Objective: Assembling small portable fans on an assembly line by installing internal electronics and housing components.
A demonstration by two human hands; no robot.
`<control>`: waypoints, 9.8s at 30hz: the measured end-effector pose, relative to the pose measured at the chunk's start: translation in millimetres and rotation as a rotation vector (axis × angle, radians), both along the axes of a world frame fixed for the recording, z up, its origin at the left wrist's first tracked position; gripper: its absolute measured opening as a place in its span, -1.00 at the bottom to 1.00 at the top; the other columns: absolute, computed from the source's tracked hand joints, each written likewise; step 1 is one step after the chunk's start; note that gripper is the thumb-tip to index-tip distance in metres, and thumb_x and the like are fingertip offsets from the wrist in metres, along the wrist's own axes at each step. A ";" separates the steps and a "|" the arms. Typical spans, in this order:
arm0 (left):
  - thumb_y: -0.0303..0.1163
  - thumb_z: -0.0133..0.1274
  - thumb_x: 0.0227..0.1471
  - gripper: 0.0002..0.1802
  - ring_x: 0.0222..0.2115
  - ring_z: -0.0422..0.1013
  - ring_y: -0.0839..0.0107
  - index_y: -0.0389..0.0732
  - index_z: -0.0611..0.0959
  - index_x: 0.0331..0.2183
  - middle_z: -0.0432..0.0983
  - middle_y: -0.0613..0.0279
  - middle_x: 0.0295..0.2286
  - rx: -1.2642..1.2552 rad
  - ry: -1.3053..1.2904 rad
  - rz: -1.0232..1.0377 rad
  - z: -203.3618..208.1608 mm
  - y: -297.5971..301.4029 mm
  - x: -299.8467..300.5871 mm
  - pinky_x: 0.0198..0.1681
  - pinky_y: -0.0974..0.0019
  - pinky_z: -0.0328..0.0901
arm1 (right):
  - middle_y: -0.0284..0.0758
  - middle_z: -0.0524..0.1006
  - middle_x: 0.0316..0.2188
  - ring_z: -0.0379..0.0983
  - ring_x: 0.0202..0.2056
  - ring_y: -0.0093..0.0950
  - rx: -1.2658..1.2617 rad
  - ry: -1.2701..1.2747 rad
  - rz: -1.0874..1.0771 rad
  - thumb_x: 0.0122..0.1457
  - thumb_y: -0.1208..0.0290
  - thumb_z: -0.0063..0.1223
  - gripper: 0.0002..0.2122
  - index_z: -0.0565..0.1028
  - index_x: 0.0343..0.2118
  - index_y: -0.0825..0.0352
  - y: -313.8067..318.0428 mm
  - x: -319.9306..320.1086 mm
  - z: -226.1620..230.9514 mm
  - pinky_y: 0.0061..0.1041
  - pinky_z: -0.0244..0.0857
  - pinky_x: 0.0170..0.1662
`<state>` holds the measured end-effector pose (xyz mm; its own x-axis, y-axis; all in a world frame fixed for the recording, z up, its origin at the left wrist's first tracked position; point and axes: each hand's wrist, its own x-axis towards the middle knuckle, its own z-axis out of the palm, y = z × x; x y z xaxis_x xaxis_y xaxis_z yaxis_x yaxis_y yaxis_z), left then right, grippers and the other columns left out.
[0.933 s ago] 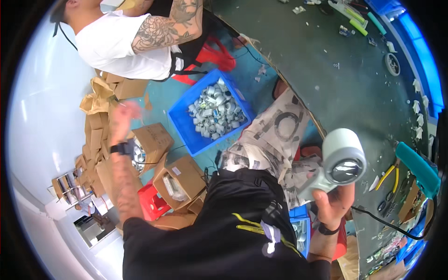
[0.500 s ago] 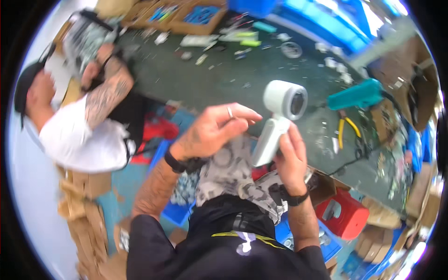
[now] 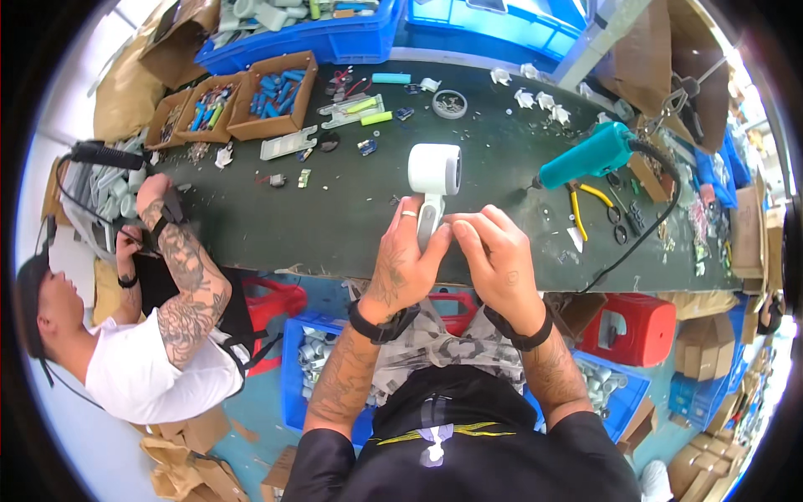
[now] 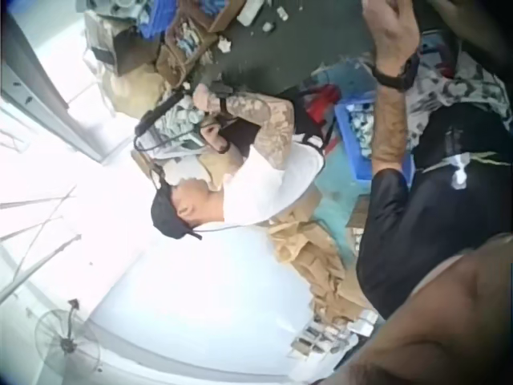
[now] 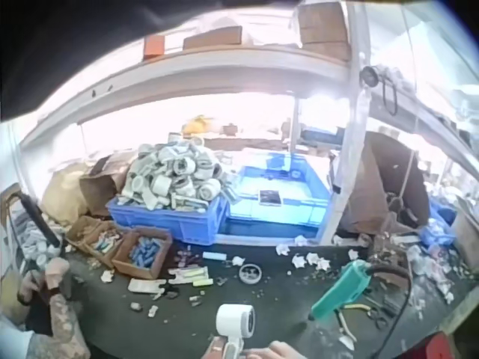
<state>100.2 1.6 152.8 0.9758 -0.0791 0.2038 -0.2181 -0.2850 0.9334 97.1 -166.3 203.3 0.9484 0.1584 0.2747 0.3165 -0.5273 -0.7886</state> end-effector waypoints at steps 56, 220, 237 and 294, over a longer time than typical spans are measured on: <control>-0.01 -0.20 0.42 -0.46 -0.53 0.39 0.44 -0.27 0.35 0.14 0.43 0.07 -0.13 -0.703 0.271 -0.208 -7.1 6.5 15.0 -0.58 0.42 0.22 | -0.27 0.60 -0.53 0.53 -0.43 -0.41 0.002 0.681 -0.975 0.40 -0.01 0.04 -0.52 0.63 -0.38 0.40 -338.0 -205.4 -194.1 -0.34 0.39 -0.33; -0.24 -0.09 0.44 -0.62 -0.36 0.59 0.39 -0.38 0.48 0.04 0.64 -0.06 -0.15 -0.492 0.414 -0.201 40.7 -72.7 49.3 -0.29 0.32 0.53 | -0.37 0.44 -0.49 0.42 -0.41 -0.48 1.066 -0.249 -0.067 0.23 -0.26 0.21 -0.31 0.42 0.01 0.40 -83.6 -9.7 15.3 -0.41 0.33 -0.29; -0.24 0.08 0.37 -0.65 -0.43 0.62 0.50 -0.39 0.61 -0.12 0.70 0.14 -0.44 -0.323 0.381 -0.220 18.8 -74.6 7.3 -0.31 0.36 0.50 | -0.46 0.39 -0.55 0.34 -0.50 -0.53 0.944 -0.446 0.029 0.23 -0.42 0.01 -0.31 0.44 -0.09 0.28 -39.2 28.4 -5.3 -0.42 0.24 -0.33; -0.25 0.25 0.09 -0.60 -0.44 0.61 0.48 -0.34 0.59 -0.14 0.69 0.16 -0.42 0.203 0.054 0.056 19.5 -20.2 190.7 -0.36 0.32 0.47 | -0.35 0.57 -0.15 0.49 -0.13 -0.57 0.726 -0.010 -0.271 0.35 0.38 0.22 -0.56 0.42 0.20 0.48 -102.2 12.1 -5.5 -0.52 0.34 -0.06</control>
